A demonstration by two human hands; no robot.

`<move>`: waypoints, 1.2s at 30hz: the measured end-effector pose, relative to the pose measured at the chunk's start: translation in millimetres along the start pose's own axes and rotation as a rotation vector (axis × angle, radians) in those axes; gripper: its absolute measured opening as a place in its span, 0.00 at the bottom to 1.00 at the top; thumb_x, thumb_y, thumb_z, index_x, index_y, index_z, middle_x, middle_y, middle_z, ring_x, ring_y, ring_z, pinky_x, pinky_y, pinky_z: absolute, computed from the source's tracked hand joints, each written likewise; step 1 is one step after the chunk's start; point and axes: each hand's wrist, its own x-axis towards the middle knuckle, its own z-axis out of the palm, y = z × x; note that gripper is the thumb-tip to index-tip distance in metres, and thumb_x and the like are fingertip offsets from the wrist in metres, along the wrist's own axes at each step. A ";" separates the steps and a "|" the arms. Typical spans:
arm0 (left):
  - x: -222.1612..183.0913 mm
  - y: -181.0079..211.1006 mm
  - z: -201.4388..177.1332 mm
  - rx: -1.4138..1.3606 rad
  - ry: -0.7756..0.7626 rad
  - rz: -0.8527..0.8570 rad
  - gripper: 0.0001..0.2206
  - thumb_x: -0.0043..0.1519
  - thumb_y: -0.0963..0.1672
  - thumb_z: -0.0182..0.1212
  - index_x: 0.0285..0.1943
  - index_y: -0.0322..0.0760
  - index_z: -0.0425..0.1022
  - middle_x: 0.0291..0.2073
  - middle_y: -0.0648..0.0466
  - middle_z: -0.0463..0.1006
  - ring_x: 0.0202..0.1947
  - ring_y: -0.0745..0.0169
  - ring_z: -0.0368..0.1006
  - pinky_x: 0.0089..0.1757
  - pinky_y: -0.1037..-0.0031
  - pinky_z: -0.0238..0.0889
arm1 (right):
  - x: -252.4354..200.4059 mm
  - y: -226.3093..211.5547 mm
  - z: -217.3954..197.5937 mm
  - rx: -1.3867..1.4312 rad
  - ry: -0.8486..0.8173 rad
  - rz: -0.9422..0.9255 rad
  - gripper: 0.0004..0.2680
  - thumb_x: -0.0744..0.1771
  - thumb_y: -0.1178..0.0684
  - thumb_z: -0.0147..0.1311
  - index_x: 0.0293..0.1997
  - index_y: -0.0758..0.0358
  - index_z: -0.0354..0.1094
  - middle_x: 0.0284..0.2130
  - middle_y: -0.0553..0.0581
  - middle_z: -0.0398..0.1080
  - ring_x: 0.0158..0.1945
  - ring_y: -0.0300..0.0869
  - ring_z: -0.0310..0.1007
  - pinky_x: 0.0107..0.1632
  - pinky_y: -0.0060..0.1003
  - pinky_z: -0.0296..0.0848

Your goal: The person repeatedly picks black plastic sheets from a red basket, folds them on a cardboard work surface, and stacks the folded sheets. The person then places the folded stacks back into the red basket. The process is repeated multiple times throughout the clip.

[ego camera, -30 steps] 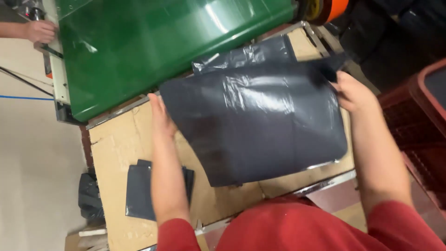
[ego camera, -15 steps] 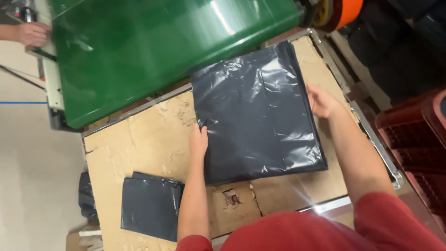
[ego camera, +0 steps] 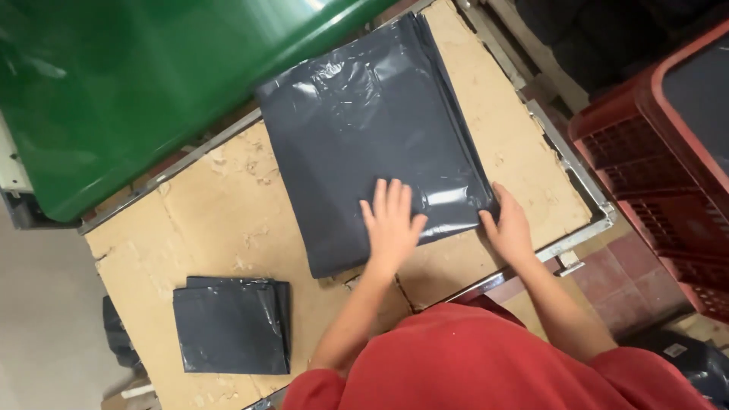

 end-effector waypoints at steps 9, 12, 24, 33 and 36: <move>-23.7 21.7 21.6 -0.054 -0.255 0.140 0.36 0.59 0.55 0.58 0.74 0.37 0.55 0.74 0.44 0.52 0.76 0.38 0.39 0.60 0.25 0.36 | -25.6 11.7 64.7 -0.318 0.262 -0.760 0.18 0.65 0.54 0.50 0.62 0.60 0.65 0.51 0.63 0.68 0.59 0.55 0.68 0.60 0.48 0.65; -17.2 22.3 20.6 -0.092 -0.293 0.159 0.40 0.56 0.60 0.55 0.74 0.37 0.55 0.75 0.45 0.51 0.76 0.38 0.37 0.59 0.23 0.34 | -3.6 -9.5 55.2 -0.343 0.084 -0.720 0.27 0.66 0.40 0.50 0.68 0.70 0.55 0.66 0.72 0.57 0.71 0.60 0.53 0.72 0.53 0.50; -15.9 16.4 31.4 -0.176 -0.311 0.169 0.39 0.58 0.60 0.49 0.74 0.36 0.52 0.75 0.42 0.49 0.76 0.34 0.35 0.57 0.20 0.34 | 283.2 -48.7 43.3 -0.605 0.034 -0.559 0.32 0.69 0.29 0.33 0.75 0.66 0.47 0.72 0.69 0.49 0.76 0.61 0.41 0.71 0.71 0.36; -2.8 16.3 5.0 -0.199 -0.195 0.193 0.37 0.56 0.55 0.59 0.70 0.30 0.62 0.71 0.42 0.60 0.73 0.34 0.46 0.55 0.23 0.42 | 402.5 -130.4 61.0 -0.824 0.191 -0.155 0.27 0.61 0.30 0.63 0.51 0.66 0.68 0.44 0.65 0.73 0.49 0.55 0.73 0.49 0.46 0.70; 1.9 15.6 4.4 -0.190 -0.223 0.203 0.37 0.55 0.57 0.58 0.68 0.31 0.65 0.68 0.41 0.62 0.72 0.33 0.49 0.57 0.27 0.42 | 409.0 -140.0 49.6 -0.449 -0.064 0.195 0.24 0.60 0.35 0.68 0.50 0.65 0.71 0.47 0.64 0.74 0.51 0.57 0.74 0.49 0.49 0.73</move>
